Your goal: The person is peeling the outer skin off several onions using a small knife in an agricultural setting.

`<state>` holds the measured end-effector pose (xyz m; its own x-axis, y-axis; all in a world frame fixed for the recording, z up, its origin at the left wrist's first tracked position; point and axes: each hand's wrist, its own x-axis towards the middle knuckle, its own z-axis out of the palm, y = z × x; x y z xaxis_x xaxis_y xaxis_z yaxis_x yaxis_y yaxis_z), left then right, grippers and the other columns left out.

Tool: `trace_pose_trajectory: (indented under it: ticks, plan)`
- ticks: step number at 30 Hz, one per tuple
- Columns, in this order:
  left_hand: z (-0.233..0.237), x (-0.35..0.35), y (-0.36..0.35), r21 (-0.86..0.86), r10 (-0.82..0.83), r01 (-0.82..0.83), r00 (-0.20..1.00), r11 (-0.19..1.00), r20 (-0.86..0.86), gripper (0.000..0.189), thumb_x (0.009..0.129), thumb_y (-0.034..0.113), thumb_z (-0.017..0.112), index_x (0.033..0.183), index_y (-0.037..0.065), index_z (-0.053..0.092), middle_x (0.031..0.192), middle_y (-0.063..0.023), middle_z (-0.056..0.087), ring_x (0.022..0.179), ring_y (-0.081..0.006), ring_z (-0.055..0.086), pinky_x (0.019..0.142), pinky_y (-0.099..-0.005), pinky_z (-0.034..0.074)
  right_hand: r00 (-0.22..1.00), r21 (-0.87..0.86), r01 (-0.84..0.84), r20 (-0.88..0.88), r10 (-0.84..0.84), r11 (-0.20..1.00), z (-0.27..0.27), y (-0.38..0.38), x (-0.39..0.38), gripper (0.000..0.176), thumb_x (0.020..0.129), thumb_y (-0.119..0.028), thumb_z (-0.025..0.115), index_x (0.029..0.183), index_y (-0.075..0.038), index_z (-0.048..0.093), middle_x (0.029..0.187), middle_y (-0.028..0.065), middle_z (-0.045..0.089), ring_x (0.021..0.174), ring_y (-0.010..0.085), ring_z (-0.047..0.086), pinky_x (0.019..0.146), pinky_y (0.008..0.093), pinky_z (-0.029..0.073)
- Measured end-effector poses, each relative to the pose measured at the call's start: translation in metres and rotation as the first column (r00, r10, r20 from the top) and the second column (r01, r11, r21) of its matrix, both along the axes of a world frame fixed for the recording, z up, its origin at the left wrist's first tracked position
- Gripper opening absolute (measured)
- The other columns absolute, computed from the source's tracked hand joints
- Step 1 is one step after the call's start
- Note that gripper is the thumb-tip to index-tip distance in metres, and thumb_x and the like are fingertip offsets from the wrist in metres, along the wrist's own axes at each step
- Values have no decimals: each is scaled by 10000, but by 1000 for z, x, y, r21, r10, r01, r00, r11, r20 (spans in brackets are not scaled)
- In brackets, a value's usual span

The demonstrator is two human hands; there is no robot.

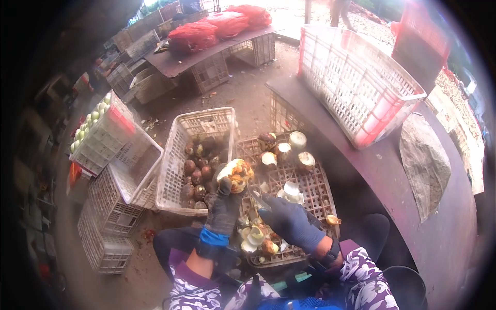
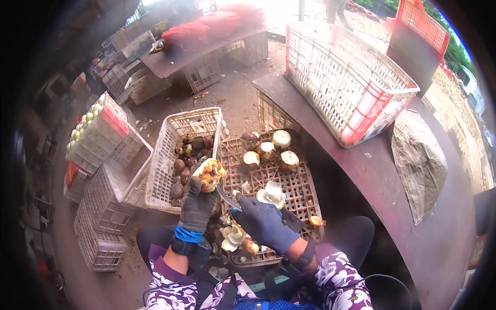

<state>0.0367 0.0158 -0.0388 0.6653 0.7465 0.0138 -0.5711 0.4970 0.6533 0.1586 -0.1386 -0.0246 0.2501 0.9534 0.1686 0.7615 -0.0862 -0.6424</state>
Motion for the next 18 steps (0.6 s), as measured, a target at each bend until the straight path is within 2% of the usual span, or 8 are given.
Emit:
trace_pose_trajectory:
  ticks: [1, 4, 8, 14, 16, 18]
  plan:
    - [7, 2, -5, -24, -12, 12, 1000, 1000, 12, 608, 838, 324, 705, 1303, 32, 445, 1261, -94, 521, 1166, -230, 508, 1037, -383, 416, 999, -28, 4, 36, -3, 1000, 2, 0, -1, 436, 901, -286, 587, 1249, -66, 446, 908, 162, 620, 799, 339, 657, 652, 447, 510]
    - [2, 3, -6, -91, -41, 42, 999, 995, 13, 584, 863, 363, 669, 1298, 38, 452, 1264, -91, 527, 1145, -219, 525, 1026, -371, 421, 996, 28, 75, 44, -76, 997, 6, 1, -4, 339, 888, -301, 578, 1124, -61, 531, 854, 164, 620, 767, 353, 633, 652, 458, 505]
    - [7, 8, -12, -173, -117, 124, 992, 977, 45, 525, 878, 344, 656, 1277, 50, 484, 1234, -85, 557, 1129, -205, 539, 1006, -359, 431, 991, -14, 69, 117, -67, 998, 4, 0, 0, 378, 878, -292, 587, 1160, -53, 511, 842, 153, 607, 764, 343, 633, 649, 448, 507]
    - [11, 15, -19, -172, -37, 40, 999, 984, 20, 370, 901, 237, 646, 1217, 67, 551, 1151, -69, 611, 1072, -188, 574, 957, -347, 462, 953, -25, 133, 276, -121, 991, -5, 2, -1, 455, 882, -285, 579, 1229, -11, 472, 873, 131, 603, 769, 311, 642, 648, 405, 520]
    - [8, 16, -21, -137, -15, 15, 1000, 990, -1, 427, 910, 285, 628, 1249, 47, 522, 1175, -92, 596, 1099, -211, 564, 982, -367, 458, 928, -12, 159, 343, -146, 987, -9, 4, -2, 455, 890, -285, 568, 1231, -2, 466, 885, 128, 602, 782, 304, 644, 663, 391, 525]
    - [4, 16, -21, -100, 0, -2, 1000, 995, -14, 448, 914, 298, 621, 1262, 37, 512, 1184, -102, 589, 1108, -219, 561, 992, -376, 457, 923, -131, 141, 375, -82, 981, 1, 4, -1, 467, 870, -172, 550, 1257, 46, 406, 946, 155, 585, 826, 301, 653, 671, 397, 524]
